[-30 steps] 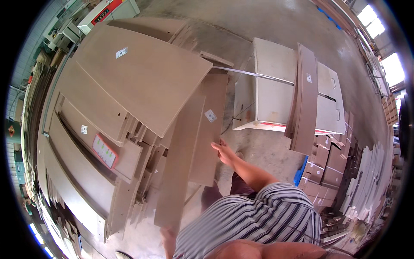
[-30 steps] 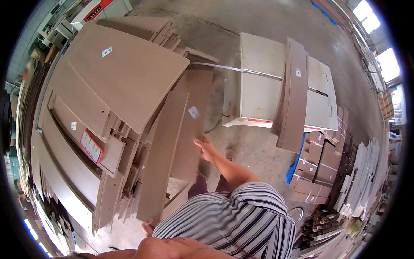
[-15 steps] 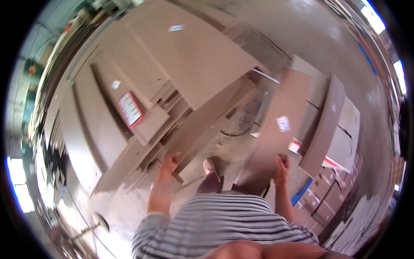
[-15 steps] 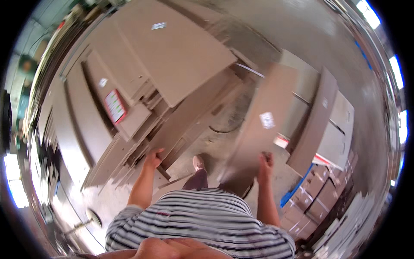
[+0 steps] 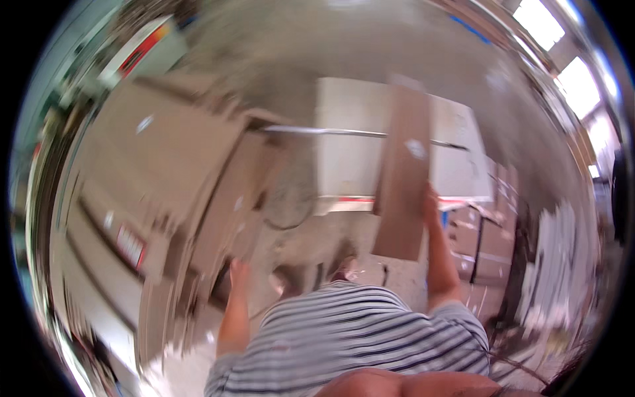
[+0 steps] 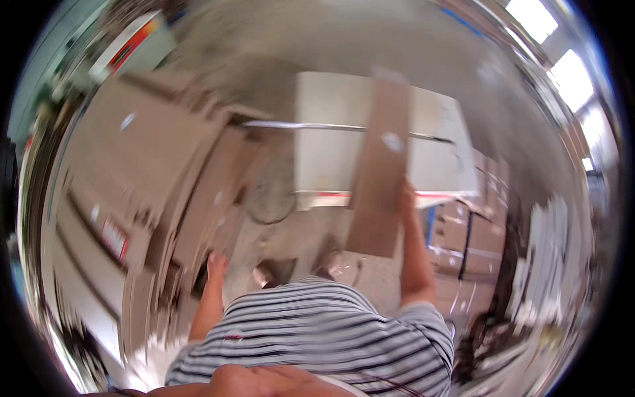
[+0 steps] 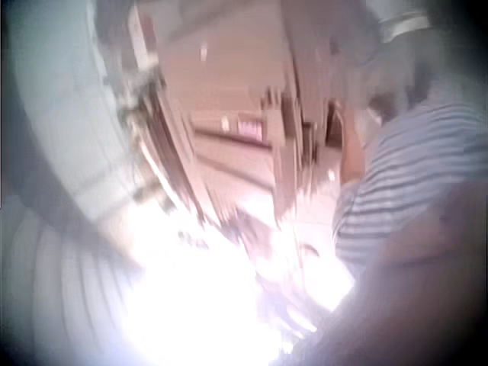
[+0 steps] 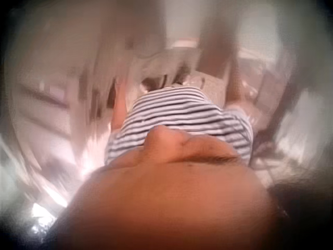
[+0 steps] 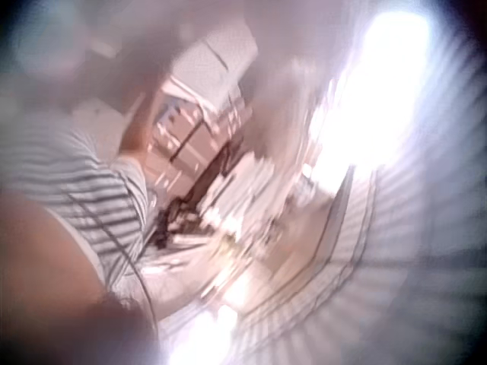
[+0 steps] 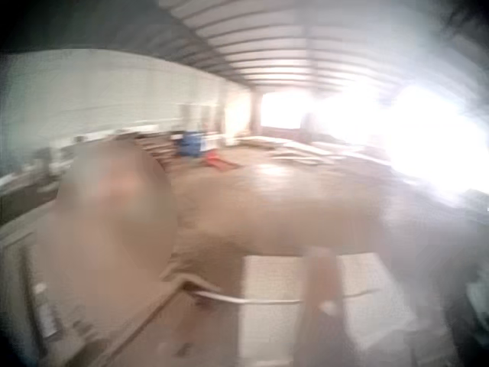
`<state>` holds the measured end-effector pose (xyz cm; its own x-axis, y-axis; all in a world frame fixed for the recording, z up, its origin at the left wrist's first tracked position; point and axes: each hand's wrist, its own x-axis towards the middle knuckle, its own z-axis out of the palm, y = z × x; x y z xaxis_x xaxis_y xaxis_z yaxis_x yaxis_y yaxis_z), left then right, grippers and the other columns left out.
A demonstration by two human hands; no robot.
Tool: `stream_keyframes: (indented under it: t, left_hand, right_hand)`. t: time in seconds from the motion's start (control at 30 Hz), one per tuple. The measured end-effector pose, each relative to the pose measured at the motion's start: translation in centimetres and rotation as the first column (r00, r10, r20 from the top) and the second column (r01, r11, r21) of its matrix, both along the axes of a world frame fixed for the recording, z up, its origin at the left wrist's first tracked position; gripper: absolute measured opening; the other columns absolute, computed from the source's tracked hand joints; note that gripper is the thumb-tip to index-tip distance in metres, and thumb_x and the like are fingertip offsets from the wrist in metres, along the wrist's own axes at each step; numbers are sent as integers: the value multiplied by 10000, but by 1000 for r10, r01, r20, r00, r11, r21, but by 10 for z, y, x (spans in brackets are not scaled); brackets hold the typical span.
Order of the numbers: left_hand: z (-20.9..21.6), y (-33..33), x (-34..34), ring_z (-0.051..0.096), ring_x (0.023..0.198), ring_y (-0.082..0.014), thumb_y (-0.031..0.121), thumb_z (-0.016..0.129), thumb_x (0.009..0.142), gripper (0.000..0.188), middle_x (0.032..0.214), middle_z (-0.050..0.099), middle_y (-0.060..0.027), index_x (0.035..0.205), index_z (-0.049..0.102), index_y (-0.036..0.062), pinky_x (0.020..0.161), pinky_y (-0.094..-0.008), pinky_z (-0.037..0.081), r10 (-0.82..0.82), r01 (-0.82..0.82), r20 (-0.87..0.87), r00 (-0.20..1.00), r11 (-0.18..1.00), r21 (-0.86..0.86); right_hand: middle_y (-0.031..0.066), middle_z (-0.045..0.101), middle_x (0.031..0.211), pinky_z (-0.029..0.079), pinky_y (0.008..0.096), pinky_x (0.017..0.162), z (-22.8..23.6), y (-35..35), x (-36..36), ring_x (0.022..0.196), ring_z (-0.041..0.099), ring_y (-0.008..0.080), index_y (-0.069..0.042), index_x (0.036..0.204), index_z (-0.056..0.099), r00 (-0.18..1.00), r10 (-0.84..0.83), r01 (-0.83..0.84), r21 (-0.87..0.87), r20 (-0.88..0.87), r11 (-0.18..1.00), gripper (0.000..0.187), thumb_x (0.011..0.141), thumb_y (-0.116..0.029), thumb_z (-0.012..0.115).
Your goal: The person repeatedly picks up flat cardboard parts from a stack, places them on a white workbench, and secures them with white plastic straps. The person then moves the secured parts to a growing stack on the floor. This process is repeated for multiple parts throughout the video.
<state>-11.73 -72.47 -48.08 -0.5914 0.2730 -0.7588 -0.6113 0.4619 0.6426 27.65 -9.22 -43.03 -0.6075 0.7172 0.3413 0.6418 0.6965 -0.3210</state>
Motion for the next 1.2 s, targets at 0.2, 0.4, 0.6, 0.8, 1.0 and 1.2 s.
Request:
stream_keyframes:
  t: [0.2,0.4,0.6,0.8,1.0,1.2]
  left_hand:
    - [36,133,127,657,811,-170,152,633,889,391,976,651,-114,1227,495,14,633,-264,514,-251,269,-100,963,927,260]
    - [122,314,149,469,1245,-344,339,543,941,596,1334,489,-228,1394,365,-5,1037,-394,370,-582,777,-736,345,617,-125]
    - [138,459,140,282,1390,-351,397,571,923,737,1480,298,-260,1449,268,-21,1131,-402,247,-646,725,-337,684,653,219]
    - [120,508,151,300,1382,-276,269,600,915,678,1469,332,-207,1452,283,3,1117,-375,274,-757,748,-196,623,503,434]
    - [143,594,182,397,1326,-297,266,592,921,768,1431,390,-231,1454,166,-86,1066,-363,351,-778,872,-403,482,383,303]
    - [118,674,194,402,1286,-444,230,557,910,784,1390,355,-369,1413,110,-172,1066,-433,343,-754,890,-570,328,448,-81]
  right_hand:
    - [260,505,1256,430,495,955,87,-11,-83,1159,488,441,1,1347,415,904,-346,417,-339,251,843,657,911,-481,518]
    - [284,354,1423,338,487,1058,37,-72,-53,1312,363,422,23,1413,288,947,-322,289,-440,-1,850,762,900,-474,553]
    - [301,551,1221,409,444,983,54,-85,-34,1164,517,435,53,1324,424,895,-447,202,-882,-10,426,806,876,-612,509]
    - [291,590,1169,424,412,950,38,-33,-3,1145,559,385,55,1231,538,873,-487,123,-944,-44,305,834,870,-691,449]
    - [253,602,1174,430,419,937,80,49,55,1139,560,366,22,1259,531,905,-425,124,-955,-2,270,798,878,-675,457]
    - [243,642,1044,454,448,854,19,81,114,1004,607,384,-4,1159,572,884,-437,363,-835,168,413,728,884,-667,452]
